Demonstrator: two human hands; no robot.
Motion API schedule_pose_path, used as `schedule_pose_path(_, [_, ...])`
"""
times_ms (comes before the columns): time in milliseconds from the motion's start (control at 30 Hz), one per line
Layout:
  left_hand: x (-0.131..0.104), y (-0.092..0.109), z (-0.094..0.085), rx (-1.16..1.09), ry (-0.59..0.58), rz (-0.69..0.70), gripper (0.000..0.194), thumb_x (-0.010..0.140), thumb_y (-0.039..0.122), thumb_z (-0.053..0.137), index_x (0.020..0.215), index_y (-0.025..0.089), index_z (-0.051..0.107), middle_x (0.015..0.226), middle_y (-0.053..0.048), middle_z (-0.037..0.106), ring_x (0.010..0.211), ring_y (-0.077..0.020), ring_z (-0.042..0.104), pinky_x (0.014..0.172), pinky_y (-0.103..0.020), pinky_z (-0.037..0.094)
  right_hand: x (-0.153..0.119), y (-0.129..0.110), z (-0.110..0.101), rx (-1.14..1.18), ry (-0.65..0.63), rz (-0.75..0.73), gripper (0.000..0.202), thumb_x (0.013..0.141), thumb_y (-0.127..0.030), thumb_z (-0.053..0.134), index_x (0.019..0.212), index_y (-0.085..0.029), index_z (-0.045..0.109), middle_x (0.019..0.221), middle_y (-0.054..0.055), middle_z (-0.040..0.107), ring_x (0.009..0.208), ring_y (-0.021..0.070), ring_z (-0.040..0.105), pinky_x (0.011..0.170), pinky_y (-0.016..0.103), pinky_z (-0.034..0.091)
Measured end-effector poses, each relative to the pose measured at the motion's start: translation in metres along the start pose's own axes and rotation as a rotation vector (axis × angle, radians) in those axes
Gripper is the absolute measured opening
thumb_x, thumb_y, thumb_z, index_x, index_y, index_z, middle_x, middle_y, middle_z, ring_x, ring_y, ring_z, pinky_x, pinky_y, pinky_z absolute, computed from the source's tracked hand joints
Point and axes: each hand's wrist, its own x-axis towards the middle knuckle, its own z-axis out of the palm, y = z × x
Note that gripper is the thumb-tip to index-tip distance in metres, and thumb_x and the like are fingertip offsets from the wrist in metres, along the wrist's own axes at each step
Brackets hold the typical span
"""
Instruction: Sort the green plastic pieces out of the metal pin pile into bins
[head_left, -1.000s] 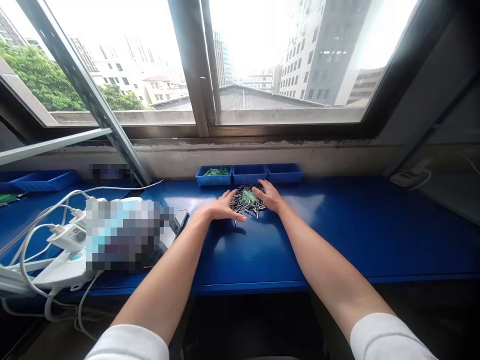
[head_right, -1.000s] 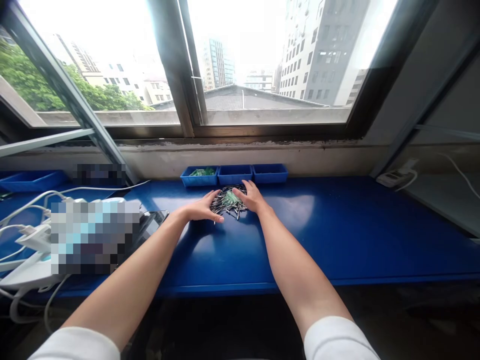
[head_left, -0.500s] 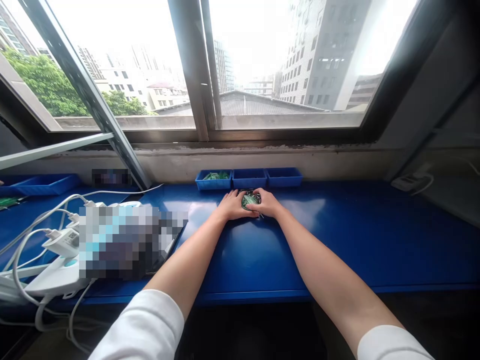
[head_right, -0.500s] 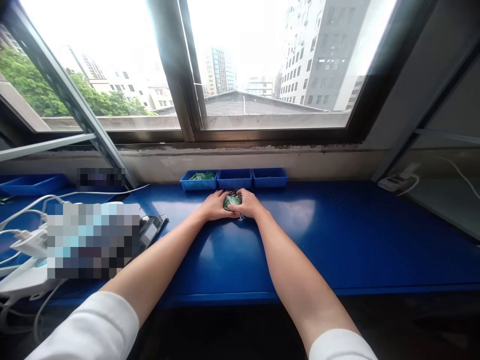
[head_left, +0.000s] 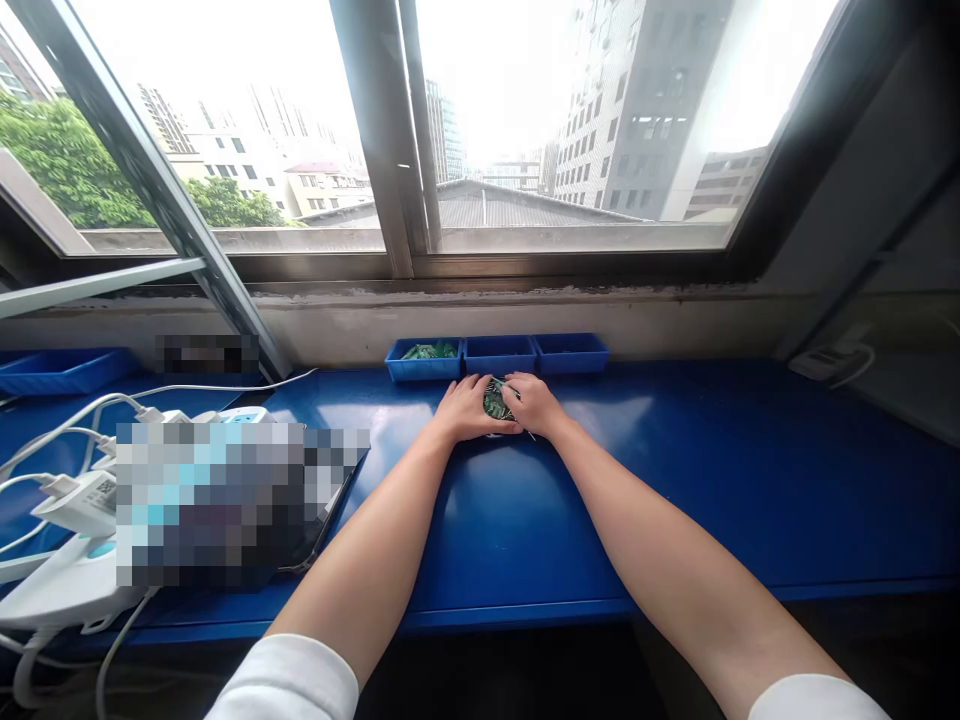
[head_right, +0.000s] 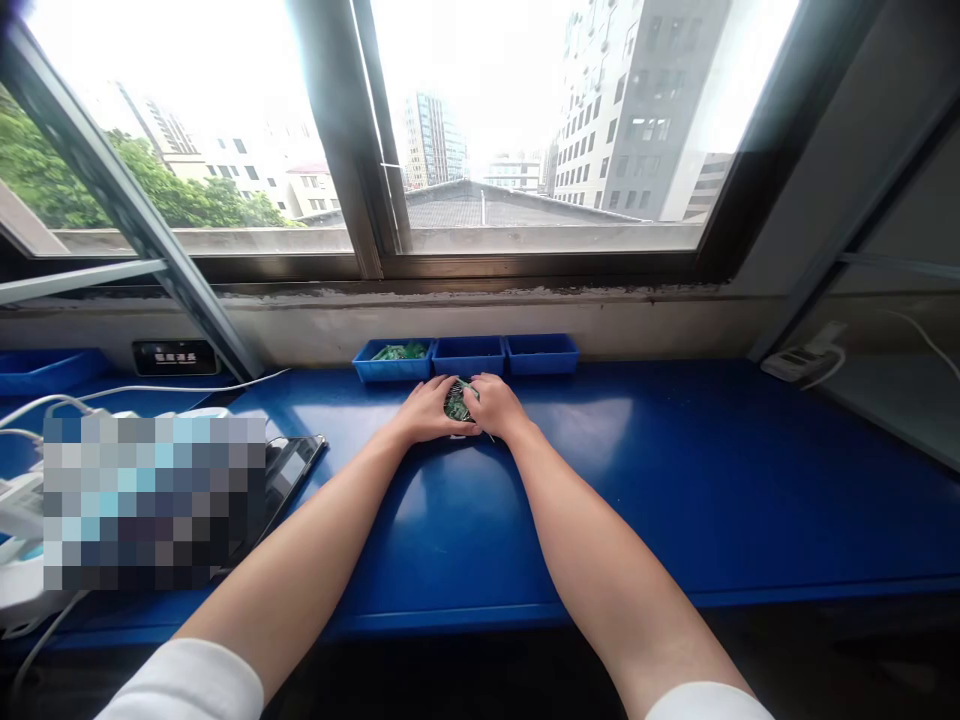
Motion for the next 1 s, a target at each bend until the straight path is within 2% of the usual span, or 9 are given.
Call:
schedule_pose_path(67, [-0.001, 0.0, -0.002, -0.021, 0.036, 0.0, 0.096, 0.059, 0.069, 0.061, 0.138, 0.02, 0.035, 0.145, -0.013, 0.034, 0.134, -0.0339, 0.028, 0.111, -0.045, 0.017, 0.001, 0.0, -0.001, 0.015, 0.064, -0.011, 0.035, 0.091, -0.031, 0.036, 0.093, -0.019, 0.069, 0.111, 0.008, 0.062, 0.115, 0.0216, 0.049, 0.101, 0.035, 0.038])
schedule_pose_path(167, [-0.002, 0.0, -0.005, -0.078, 0.107, 0.038, 0.086, 0.065, 0.068, 0.057, 0.134, 0.019, 0.042, 0.14, -0.011, 0.041, 0.13, -0.0317, 0.035, 0.11, -0.042, 0.021, 0.0, -0.002, -0.006, 0.03, 0.114, -0.001, 0.035, 0.092, -0.035, 0.037, 0.088, -0.021, 0.069, 0.101, 0.008, 0.064, 0.105, 0.0222, 0.051, 0.095, 0.036, 0.041])
schedule_pose_path(300, [-0.002, 0.0, -0.005, -0.15, 0.13, 0.097, 0.064, 0.069, 0.057, 0.058, 0.119, 0.018, 0.058, 0.124, -0.01, 0.056, 0.117, -0.0295, 0.049, 0.107, -0.04, 0.029, -0.003, -0.005, -0.012, 0.014, 0.042, 0.035, 0.032, 0.085, -0.047, 0.051, 0.087, -0.021, 0.069, 0.091, 0.007, 0.064, 0.096, 0.0233, 0.051, 0.088, 0.036, 0.043])
schedule_pose_path(367, [-0.002, -0.001, -0.005, -0.209, 0.107, 0.095, 0.058, 0.067, 0.049, 0.061, 0.116, 0.018, 0.06, 0.119, -0.009, 0.059, 0.112, -0.0285, 0.052, 0.104, -0.039, 0.034, -0.004, -0.005, -0.013, 0.008, -0.006, 0.034, 0.033, 0.079, -0.049, 0.056, 0.09, -0.02, 0.068, 0.089, 0.007, 0.065, 0.093, 0.0231, 0.052, 0.085, 0.035, 0.043])
schedule_pose_path(567, [-0.001, -0.007, -0.004, -0.595, 0.05, 0.002, 0.062, 0.063, 0.022, 0.052, 0.124, 0.017, 0.052, 0.119, -0.006, 0.061, 0.109, -0.0249, 0.056, 0.092, -0.033, 0.046, -0.006, -0.003, -0.016, -0.013, -0.118, -0.016, 0.039, 0.067, -0.03, 0.063, 0.104, -0.019, 0.066, 0.095, 0.005, 0.066, 0.093, 0.0227, 0.053, 0.083, 0.033, 0.044])
schedule_pose_path(667, [0.001, -0.01, -0.002, -0.683, 0.056, -0.04, 0.064, 0.058, 0.017, 0.049, 0.122, 0.016, 0.053, 0.117, -0.007, 0.062, 0.104, -0.0241, 0.058, 0.087, -0.033, 0.049, -0.008, -0.004, -0.016, -0.037, -0.121, -0.035, 0.047, 0.063, -0.029, 0.066, 0.109, -0.019, 0.064, 0.098, 0.005, 0.065, 0.094, 0.0237, 0.053, 0.083, 0.033, 0.044])
schedule_pose_path(867, [0.004, -0.012, 0.001, -0.651, 0.109, -0.015, 0.06, 0.057, 0.013, 0.047, 0.117, 0.016, 0.056, 0.112, -0.006, 0.064, 0.103, -0.0221, 0.059, 0.089, -0.031, 0.048, -0.01, -0.005, -0.013, -0.02, -0.046, -0.023, 0.029, 0.078, -0.026, 0.054, 0.103, -0.019, 0.067, 0.093, 0.006, 0.068, 0.091, 0.0221, 0.057, 0.081, 0.032, 0.046])
schedule_pose_path(1000, [0.003, -0.01, 0.0, -0.588, 0.211, -0.013, 0.053, 0.063, 0.014, 0.048, 0.116, 0.017, 0.057, 0.111, -0.005, 0.064, 0.104, -0.021, 0.058, 0.091, -0.03, 0.047, -0.008, -0.004, -0.013, 0.109, 0.095, 0.039, 0.027, 0.085, -0.029, 0.047, 0.096, -0.021, 0.07, 0.087, 0.004, 0.069, 0.086, 0.0204, 0.06, 0.079, 0.032, 0.047])
